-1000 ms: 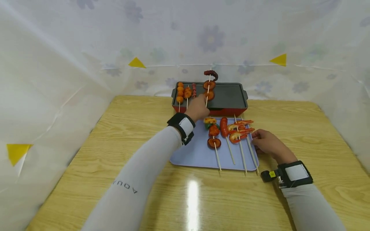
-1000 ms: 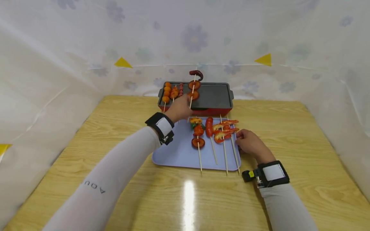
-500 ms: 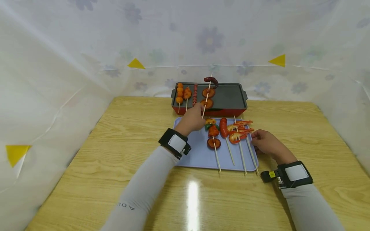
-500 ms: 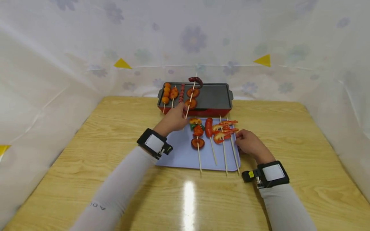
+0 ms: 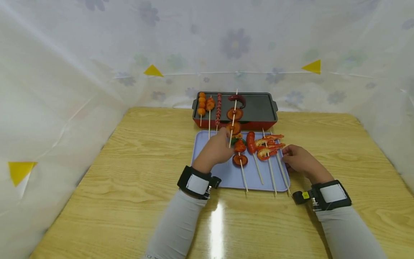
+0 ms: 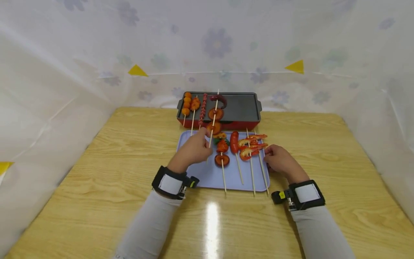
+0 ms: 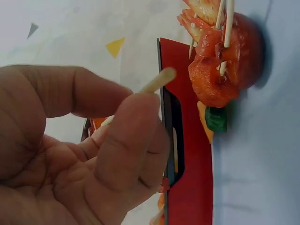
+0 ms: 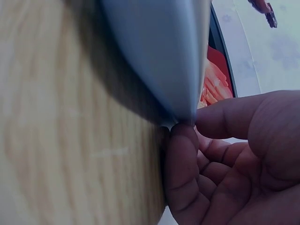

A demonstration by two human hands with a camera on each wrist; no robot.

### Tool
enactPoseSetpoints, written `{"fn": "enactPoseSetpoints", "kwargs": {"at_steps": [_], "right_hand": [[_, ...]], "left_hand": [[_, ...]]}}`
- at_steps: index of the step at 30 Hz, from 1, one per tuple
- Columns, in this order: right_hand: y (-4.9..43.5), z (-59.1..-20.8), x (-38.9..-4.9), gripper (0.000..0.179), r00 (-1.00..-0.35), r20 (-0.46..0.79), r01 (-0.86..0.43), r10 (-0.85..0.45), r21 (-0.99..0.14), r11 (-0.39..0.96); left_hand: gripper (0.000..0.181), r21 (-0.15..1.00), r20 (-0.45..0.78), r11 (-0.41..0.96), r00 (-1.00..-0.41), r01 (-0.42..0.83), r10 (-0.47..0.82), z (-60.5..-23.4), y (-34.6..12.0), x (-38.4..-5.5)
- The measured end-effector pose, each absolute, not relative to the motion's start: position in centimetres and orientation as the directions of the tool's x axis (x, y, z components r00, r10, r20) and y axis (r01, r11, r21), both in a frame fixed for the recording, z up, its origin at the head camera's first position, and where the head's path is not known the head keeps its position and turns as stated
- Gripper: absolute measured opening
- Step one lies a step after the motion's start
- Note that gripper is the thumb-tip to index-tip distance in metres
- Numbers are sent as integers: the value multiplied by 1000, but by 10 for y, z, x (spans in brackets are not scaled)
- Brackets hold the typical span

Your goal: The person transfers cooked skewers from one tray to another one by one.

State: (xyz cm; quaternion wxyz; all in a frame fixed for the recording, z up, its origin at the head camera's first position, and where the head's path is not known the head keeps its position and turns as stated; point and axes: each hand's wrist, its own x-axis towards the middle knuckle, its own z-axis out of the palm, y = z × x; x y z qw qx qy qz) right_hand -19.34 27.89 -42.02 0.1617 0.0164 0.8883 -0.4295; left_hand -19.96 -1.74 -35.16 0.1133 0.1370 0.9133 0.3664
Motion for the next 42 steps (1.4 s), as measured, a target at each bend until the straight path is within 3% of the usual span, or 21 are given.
{"fn": "enactPoseSetpoints", "kwargs": {"at_steps": [25, 30, 37, 42], "right_hand": [[280, -418, -191, 32, -946, -305, 172, -108, -756, 631], [280, -419, -191, 31, -947, -301, 168, -110, -757, 631], [279, -420, -193, 33, -943, -315, 185, -103, -759, 624], [278, -418, -192, 32, -942, -321, 197, -92, -756, 624]], "left_hand": [[37, 719, -284, 682, -840, 132, 462, -367, -44, -172], [36, 706, -273, 692, -844, 150, 462, -374, -46, -168], [38, 711, -340, 701, -846, 55, 411, -380, -57, -165], [39, 699, -349, 713, -841, 61, 414, -382, -61, -163]]}}
